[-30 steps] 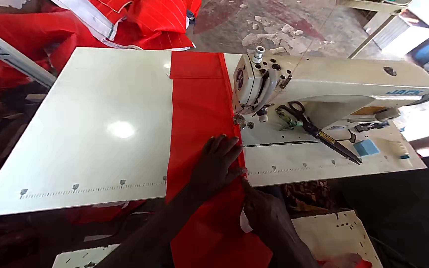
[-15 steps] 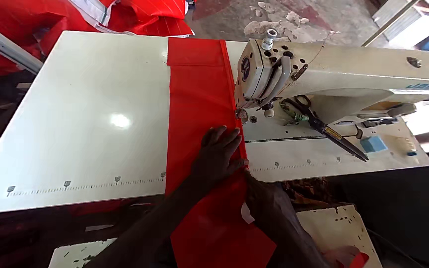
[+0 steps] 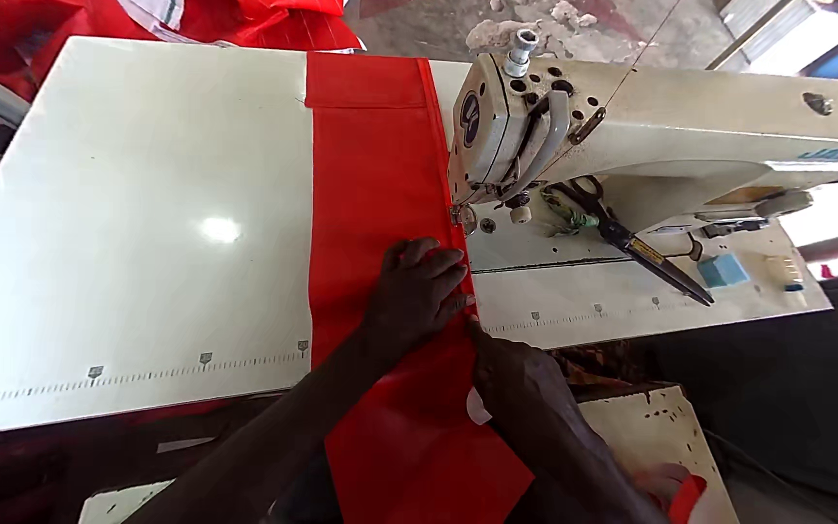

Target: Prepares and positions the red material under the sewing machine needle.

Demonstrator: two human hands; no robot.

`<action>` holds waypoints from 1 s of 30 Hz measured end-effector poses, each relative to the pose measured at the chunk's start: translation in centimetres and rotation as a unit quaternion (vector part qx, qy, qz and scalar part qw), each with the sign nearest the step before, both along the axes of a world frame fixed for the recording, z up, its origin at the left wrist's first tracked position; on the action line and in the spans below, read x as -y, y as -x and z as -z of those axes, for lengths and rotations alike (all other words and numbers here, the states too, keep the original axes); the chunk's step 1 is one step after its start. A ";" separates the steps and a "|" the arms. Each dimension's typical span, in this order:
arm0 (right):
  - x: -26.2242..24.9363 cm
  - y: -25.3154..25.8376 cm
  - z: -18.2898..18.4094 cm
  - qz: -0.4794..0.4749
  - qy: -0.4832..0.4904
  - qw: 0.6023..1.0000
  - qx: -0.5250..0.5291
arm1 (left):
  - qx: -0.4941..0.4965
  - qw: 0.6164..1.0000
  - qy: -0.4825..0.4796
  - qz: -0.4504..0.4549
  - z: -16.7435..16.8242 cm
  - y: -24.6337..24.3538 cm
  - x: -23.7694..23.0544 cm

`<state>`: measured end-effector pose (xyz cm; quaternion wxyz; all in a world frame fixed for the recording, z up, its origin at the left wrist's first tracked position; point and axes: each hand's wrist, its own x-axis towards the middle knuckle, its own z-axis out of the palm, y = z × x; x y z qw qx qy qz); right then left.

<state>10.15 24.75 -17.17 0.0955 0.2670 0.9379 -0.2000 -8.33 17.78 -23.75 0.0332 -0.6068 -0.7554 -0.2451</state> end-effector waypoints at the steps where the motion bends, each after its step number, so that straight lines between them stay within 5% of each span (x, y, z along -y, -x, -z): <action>1: 0.0 0.0 0.2 -0.001 -0.009 1.000 -0.010 | 0.001 1.000 0.001 -0.006 0.0 0.0 0.0; 11: -2.1 3.2 -0.5 0.020 0.016 0.998 0.064 | -0.019 1.000 -0.011 -0.007 -0.1 2.6 -1.6; 30: -5.9 8.2 0.6 -0.022 -0.058 0.998 -0.005 | -0.013 1.000 0.005 -0.027 -0.7 7.8 -5.1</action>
